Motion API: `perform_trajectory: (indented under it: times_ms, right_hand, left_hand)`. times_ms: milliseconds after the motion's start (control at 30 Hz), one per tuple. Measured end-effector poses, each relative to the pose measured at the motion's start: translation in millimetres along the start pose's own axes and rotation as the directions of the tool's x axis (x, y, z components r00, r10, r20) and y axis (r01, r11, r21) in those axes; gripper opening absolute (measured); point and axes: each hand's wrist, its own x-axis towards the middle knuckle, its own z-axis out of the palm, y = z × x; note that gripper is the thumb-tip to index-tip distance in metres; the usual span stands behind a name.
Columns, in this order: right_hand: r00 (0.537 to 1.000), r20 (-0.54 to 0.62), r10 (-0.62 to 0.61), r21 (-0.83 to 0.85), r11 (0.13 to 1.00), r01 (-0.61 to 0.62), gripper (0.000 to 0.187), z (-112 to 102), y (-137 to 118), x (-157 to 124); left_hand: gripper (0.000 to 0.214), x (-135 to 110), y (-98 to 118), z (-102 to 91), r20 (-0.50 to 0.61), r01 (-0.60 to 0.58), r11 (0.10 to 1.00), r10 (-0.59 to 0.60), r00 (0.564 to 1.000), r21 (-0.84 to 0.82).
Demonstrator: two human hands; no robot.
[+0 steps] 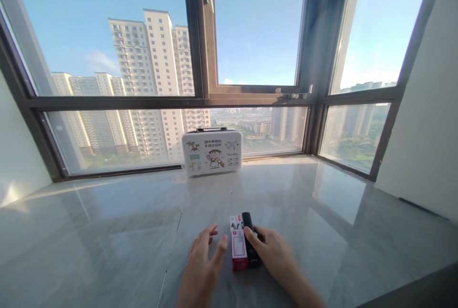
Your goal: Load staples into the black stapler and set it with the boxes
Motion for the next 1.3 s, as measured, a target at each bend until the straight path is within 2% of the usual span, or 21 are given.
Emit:
perform_trajectory:
  times_ms: [67,167,267,367,433,500,633,733,833,933,1067,1167,1300]
  right_hand:
    - [1.000,-0.011,-0.007,0.011,1.000,0.007,0.057,17.8,-16.7,-0.9]
    - [1.000,-0.021,0.013,0.071,0.997,-0.011,0.062,29.9,-23.4,-3.1]
    - [0.999,-0.018,0.047,0.150,0.988,-0.044,0.068,29.6,-15.6,-5.0]
    - [0.999,-0.034,0.040,0.185,0.982,-0.033,0.065,27.0,-8.4,-6.6]
    - [0.999,-0.042,0.034,0.189,0.982,-0.025,0.063,26.6,-7.4,-7.4]
    - [0.998,-0.047,0.033,0.187,0.982,-0.024,0.061,26.9,-8.4,-8.0]
    - [0.998,-0.045,0.043,0.187,0.982,-0.034,0.059,27.5,-10.9,-9.5]
    - [0.998,-0.045,0.042,0.188,0.982,-0.033,0.059,27.6,-10.9,-10.6]
    - [0.998,-0.042,0.040,0.187,0.982,-0.031,0.059,28.1,-9.5,-10.3]
    - [0.998,-0.027,0.056,0.194,0.980,-0.050,0.059,28.7,-7.9,-10.0]
    - [0.998,-0.038,0.057,0.189,0.981,-0.048,0.056,29.0,-7.2,-12.2]
    - [0.998,-0.045,0.046,0.183,0.982,-0.037,0.056,29.1,-7.9,-14.2]
    - [0.998,-0.040,0.044,0.184,0.982,-0.036,0.057,28.5,-10.2,-15.4]
  left_hand:
    - [0.062,-5.9,1.7,0.7,-0.045,0.008,1.000,-0.007,0.999,0.020]
    - [0.057,-13.9,1.0,-1.2,-0.112,-0.025,0.993,0.038,0.993,0.115]
    - [0.050,-21.5,-0.4,-5.6,-0.183,-0.009,0.980,0.046,0.982,0.198]
    - [0.037,-27.8,-1.5,-11.6,-0.166,0.016,0.968,0.026,0.986,0.249]
    - [0.033,-29.3,-3.9,-17.2,-0.155,0.013,0.974,0.024,0.988,0.228]
    - [0.033,-26.9,-9.5,-24.8,-0.193,0.012,0.983,0.023,0.981,0.181]
    - [0.040,-11.6,-30.9,-44.1,-0.256,0.018,0.987,0.023,0.966,0.158]
    - [0.043,-1.7,-49.2,-57.0,-0.235,0.025,0.973,0.030,0.972,0.229]
    - [0.045,-5.5,-64.3,-67.2,-0.249,0.028,0.959,0.045,0.967,0.282]
    - [0.047,-23.9,-77.2,-78.3,-0.279,0.060,0.951,0.029,0.960,0.302]
    - [0.042,-55.2,-87.7,-90.9,-0.228,0.072,0.889,0.037,0.973,0.452]
    - [0.038,-68.2,-86.6,-90.0,-0.204,0.076,0.807,0.055,0.977,0.585]
    - [0.043,-60.9,-79.3,-79.5,-0.140,0.010,0.774,0.103,0.985,0.633]
